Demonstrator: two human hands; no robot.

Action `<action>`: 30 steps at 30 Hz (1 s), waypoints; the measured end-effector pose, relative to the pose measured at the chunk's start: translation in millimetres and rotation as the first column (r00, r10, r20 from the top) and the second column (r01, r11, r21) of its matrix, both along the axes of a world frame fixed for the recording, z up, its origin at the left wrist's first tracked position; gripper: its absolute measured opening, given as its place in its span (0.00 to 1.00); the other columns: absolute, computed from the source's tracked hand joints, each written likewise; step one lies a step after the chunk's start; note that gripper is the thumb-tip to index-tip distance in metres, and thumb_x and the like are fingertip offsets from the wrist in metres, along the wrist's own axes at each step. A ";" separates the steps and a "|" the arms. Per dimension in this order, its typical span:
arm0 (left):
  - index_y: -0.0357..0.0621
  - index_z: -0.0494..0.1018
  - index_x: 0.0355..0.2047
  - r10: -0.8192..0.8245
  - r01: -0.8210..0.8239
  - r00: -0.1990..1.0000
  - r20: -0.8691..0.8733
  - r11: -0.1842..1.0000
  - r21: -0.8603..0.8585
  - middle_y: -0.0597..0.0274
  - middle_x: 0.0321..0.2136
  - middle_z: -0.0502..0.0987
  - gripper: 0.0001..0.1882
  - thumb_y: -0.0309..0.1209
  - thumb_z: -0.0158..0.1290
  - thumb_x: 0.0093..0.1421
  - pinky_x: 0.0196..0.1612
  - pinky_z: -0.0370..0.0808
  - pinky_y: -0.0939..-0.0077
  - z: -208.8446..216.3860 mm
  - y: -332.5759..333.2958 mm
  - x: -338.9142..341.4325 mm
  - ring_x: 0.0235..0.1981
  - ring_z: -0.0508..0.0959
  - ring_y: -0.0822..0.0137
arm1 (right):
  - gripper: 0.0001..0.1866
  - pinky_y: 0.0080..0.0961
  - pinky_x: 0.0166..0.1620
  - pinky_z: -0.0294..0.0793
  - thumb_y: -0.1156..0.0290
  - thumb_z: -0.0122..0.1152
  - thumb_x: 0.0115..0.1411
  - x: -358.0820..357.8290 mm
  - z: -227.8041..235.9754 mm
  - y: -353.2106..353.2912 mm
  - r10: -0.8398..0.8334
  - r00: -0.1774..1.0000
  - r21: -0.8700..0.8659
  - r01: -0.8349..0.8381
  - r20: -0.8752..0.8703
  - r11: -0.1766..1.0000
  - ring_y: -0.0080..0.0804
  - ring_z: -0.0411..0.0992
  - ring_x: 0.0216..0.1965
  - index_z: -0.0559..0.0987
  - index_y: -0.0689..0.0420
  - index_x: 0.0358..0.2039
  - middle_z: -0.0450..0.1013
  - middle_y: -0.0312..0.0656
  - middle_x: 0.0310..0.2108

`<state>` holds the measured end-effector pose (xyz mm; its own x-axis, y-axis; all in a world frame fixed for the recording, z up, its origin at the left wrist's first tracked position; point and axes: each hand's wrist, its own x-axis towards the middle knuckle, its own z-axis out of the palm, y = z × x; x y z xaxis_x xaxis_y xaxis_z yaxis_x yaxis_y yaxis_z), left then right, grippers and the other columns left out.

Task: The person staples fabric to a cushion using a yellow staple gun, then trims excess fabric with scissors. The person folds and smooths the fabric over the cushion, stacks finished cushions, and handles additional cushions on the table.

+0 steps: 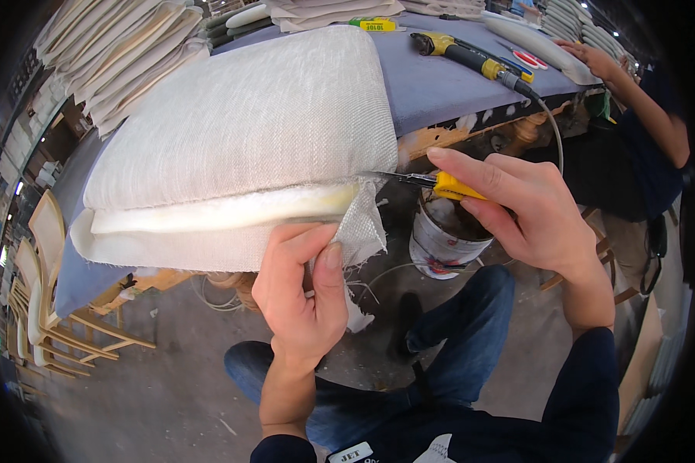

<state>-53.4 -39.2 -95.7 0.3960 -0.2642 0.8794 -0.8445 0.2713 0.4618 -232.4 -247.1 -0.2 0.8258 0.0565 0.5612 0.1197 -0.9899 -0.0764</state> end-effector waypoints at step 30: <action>0.35 0.80 0.45 -0.043 0.044 0.997 -0.063 0.999 0.012 0.52 0.36 0.82 0.08 0.19 0.62 0.65 0.31 0.75 0.73 -0.1 14.2 -2.1 0.30 0.79 0.60 | 0.35 0.36 0.33 0.72 0.79 0.67 0.60 0.1 15.2 17.7 -0.076 0.994 -0.068 0.070 -0.083 0.995 0.42 0.73 0.27 0.76 0.52 0.70 0.73 0.44 0.28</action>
